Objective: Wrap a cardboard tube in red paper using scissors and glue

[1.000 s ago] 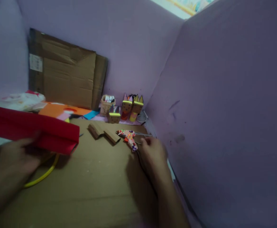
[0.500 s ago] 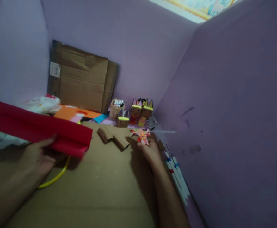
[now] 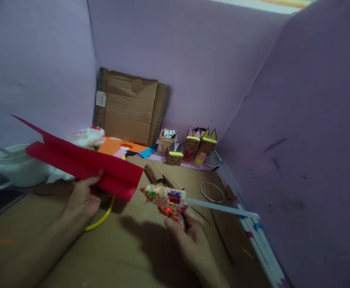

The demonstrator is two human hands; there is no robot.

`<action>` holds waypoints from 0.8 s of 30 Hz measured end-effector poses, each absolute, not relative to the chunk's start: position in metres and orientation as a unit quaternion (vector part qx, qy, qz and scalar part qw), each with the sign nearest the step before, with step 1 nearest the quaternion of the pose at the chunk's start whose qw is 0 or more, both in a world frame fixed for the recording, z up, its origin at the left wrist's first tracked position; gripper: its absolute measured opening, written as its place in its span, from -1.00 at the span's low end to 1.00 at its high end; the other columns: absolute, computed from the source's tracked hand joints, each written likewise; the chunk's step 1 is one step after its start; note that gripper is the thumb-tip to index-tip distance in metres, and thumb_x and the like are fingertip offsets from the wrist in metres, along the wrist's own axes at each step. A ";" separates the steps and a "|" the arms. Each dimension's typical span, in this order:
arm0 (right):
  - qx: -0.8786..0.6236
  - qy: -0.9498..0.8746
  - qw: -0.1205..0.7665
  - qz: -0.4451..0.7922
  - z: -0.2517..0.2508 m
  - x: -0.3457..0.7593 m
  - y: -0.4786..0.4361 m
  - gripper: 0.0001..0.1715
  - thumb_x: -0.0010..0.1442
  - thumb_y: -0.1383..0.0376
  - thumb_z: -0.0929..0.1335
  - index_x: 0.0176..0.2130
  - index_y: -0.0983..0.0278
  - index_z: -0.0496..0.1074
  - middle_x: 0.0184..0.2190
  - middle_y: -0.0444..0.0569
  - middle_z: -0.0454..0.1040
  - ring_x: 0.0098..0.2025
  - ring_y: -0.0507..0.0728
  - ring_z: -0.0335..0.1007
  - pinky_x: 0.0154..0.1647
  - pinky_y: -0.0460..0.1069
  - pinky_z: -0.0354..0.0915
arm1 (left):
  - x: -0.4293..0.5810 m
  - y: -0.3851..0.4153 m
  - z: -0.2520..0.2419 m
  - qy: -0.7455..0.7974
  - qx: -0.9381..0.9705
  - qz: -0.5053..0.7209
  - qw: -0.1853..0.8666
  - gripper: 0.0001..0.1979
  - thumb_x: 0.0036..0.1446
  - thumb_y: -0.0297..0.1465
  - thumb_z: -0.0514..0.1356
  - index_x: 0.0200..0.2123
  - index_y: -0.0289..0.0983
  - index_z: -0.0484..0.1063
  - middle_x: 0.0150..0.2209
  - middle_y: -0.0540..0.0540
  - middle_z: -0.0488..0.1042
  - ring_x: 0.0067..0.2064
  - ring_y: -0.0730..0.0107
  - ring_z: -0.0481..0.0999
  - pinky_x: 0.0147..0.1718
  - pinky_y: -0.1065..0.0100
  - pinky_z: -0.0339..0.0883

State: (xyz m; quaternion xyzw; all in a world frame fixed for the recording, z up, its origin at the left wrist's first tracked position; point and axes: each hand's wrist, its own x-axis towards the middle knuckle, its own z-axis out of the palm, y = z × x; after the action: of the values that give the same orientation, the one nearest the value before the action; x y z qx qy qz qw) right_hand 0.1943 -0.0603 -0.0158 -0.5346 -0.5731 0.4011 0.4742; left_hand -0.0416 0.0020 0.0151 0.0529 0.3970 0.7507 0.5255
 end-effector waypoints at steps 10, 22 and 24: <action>-0.517 -0.603 0.487 0.364 -0.012 0.180 -0.063 -0.82 -0.05 0.17 0.41 -0.45 0.23 0.53 -0.63 -0.09 0.35 -0.53 0.14 0.28 -0.49 -0.02 0.28 | -0.032 -0.007 0.013 0.390 0.133 0.757 0.507 -0.57 -0.12 -0.74 0.25 -0.23 -0.16 0.48 -0.39 0.08 0.60 -0.43 0.44 0.56 -0.46 0.49 0.48; -0.521 -0.644 0.471 0.303 -0.033 0.180 -0.068 -0.71 0.10 0.11 0.33 -0.36 0.26 0.54 -0.54 0.01 0.52 -0.38 0.21 0.47 -0.38 -0.03 0.40 | -0.011 -0.023 0.005 0.380 0.177 0.769 0.483 -0.52 -0.63 -0.60 0.45 -0.49 -0.24 0.41 -0.60 0.16 0.46 -0.54 0.51 0.41 -0.55 0.56 0.35; -0.523 -0.648 0.467 0.296 -0.029 0.178 -0.069 -0.72 0.10 0.14 0.32 -0.39 0.27 0.53 -0.55 -0.02 0.51 -0.45 0.16 0.45 -0.45 -0.07 0.37 | -0.011 -0.022 0.003 0.388 0.188 0.767 0.475 -0.53 -0.61 -0.57 0.45 -0.48 -0.26 0.41 -0.59 0.14 0.47 -0.53 0.50 0.41 -0.53 0.54 0.36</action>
State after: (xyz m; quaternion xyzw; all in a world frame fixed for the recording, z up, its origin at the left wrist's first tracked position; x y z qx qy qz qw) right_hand 0.1778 -0.0686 -0.0292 -0.5234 -0.6482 0.2959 0.4672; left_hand -0.0112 -0.0217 0.0028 0.1881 0.3884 0.7669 0.4751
